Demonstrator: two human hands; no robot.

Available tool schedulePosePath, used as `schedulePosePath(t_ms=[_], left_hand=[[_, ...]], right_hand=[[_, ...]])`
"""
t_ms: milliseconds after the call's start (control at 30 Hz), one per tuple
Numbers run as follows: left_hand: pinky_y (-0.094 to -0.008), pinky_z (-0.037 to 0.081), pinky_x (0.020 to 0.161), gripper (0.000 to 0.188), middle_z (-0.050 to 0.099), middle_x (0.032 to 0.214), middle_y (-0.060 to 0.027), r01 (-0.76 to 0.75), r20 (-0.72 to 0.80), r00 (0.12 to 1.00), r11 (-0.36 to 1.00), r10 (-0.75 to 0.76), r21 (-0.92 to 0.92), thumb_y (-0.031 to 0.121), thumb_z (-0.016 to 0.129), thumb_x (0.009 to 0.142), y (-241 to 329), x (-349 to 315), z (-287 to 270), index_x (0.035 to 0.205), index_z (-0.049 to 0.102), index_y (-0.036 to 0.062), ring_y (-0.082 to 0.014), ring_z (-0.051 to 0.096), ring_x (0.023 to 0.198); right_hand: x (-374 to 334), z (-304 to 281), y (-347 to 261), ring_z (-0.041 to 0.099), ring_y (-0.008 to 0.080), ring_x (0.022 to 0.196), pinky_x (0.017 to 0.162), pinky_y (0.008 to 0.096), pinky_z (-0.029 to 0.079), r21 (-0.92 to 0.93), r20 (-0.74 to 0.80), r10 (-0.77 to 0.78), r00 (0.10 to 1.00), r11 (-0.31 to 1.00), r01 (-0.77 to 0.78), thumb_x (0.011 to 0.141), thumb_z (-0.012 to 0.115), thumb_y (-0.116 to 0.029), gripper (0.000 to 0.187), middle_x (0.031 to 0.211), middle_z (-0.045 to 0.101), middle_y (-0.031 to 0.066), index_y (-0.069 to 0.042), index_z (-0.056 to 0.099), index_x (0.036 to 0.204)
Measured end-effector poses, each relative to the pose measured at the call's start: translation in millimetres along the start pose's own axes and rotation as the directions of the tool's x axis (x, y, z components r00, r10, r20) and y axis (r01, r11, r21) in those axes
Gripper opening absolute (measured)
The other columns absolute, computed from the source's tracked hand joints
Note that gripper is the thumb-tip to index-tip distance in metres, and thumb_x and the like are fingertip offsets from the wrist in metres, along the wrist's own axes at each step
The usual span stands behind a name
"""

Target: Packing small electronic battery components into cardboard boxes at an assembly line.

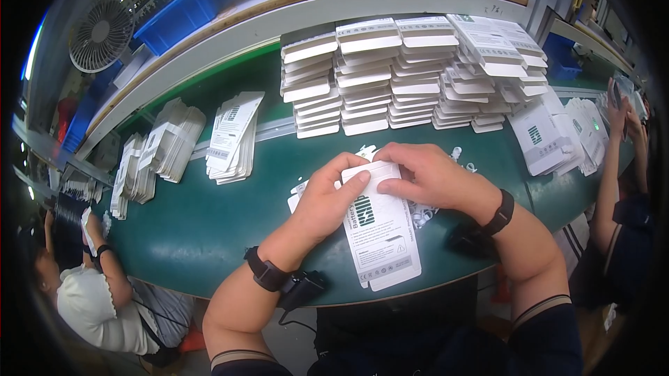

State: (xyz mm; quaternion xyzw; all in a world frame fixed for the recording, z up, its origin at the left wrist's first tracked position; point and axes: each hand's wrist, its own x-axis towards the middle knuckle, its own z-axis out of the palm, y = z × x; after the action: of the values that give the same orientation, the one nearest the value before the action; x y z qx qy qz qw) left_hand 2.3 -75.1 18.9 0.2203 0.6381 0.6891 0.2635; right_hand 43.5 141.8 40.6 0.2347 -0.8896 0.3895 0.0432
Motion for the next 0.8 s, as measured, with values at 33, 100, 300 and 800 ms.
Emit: schedulePosePath(t_ms=[33, 100, 300, 800], left_hand=[[-0.0224, 0.051, 0.076, 0.02, 0.064, 0.1, -0.0042, 0.0, -0.001, 1.0, 1.0, 0.0, 0.0, 0.017, 0.059, 0.099, -0.1, 0.0, -0.1, 0.113, 0.058, 0.0033, -0.0081, 0.062, 0.089], [-0.0218, 0.05, 0.076, 0.019, 0.064, 0.1, -0.0039, -0.022, 0.0, 1.0, 0.999, 0.023, 0.042, 0.017, 0.059, 0.099, -0.4, -0.2, -0.2, 0.112, 0.058, 0.0033, -0.0079, 0.061, 0.088], [-0.0216, 0.049, 0.077, 0.019, 0.064, 0.099, -0.0034, -0.038, 0.007, 0.999, 0.997, 0.038, 0.065, 0.017, 0.059, 0.098, 0.6, -0.6, -0.9, 0.111, 0.058, 0.0035, -0.0074, 0.06, 0.089], [-0.0216, 0.048, 0.077, 0.019, 0.063, 0.099, -0.0022, -0.076, -0.005, 0.997, 0.991, 0.078, 0.114, 0.019, 0.058, 0.1, 2.8, -2.1, -0.6, 0.112, 0.058, 0.0041, -0.0063, 0.058, 0.09]], right_hand=[[0.2, 0.1, 0.8, 0.064, 0.029, 0.071, 0.064, 0.039, 0.05, -0.01, 0.0, -0.004, 1.0, 1.0, 0.004, 0.087, 0.07, -0.026, 0.032, 0.086, 0.065, 0.0143, -0.007, 0.06, 0.11], [0.3, 0.4, 1.4, 0.064, 0.0282, 0.069, 0.064, 0.0388, 0.049, -0.02, 0.0, -0.008, 1.0, 1.0, 0.008, 0.087, 0.07, -0.027, 0.032, 0.084, 0.064, 0.014, -0.007, 0.06, 0.109], [0.4, -0.6, 1.0, 0.064, 0.028, 0.069, 0.063, 0.0386, 0.05, -0.009, 0.008, -0.012, 1.0, 1.0, 0.012, 0.087, 0.069, -0.029, 0.032, 0.083, 0.064, 0.0141, -0.007, 0.06, 0.108], [0.6, 2.3, -0.7, 0.064, 0.0251, 0.067, 0.062, 0.0359, 0.05, -0.016, -0.054, -0.064, 0.996, 0.998, 0.064, 0.086, 0.071, -0.026, 0.033, 0.093, 0.064, 0.0127, -0.004, 0.061, 0.108]])
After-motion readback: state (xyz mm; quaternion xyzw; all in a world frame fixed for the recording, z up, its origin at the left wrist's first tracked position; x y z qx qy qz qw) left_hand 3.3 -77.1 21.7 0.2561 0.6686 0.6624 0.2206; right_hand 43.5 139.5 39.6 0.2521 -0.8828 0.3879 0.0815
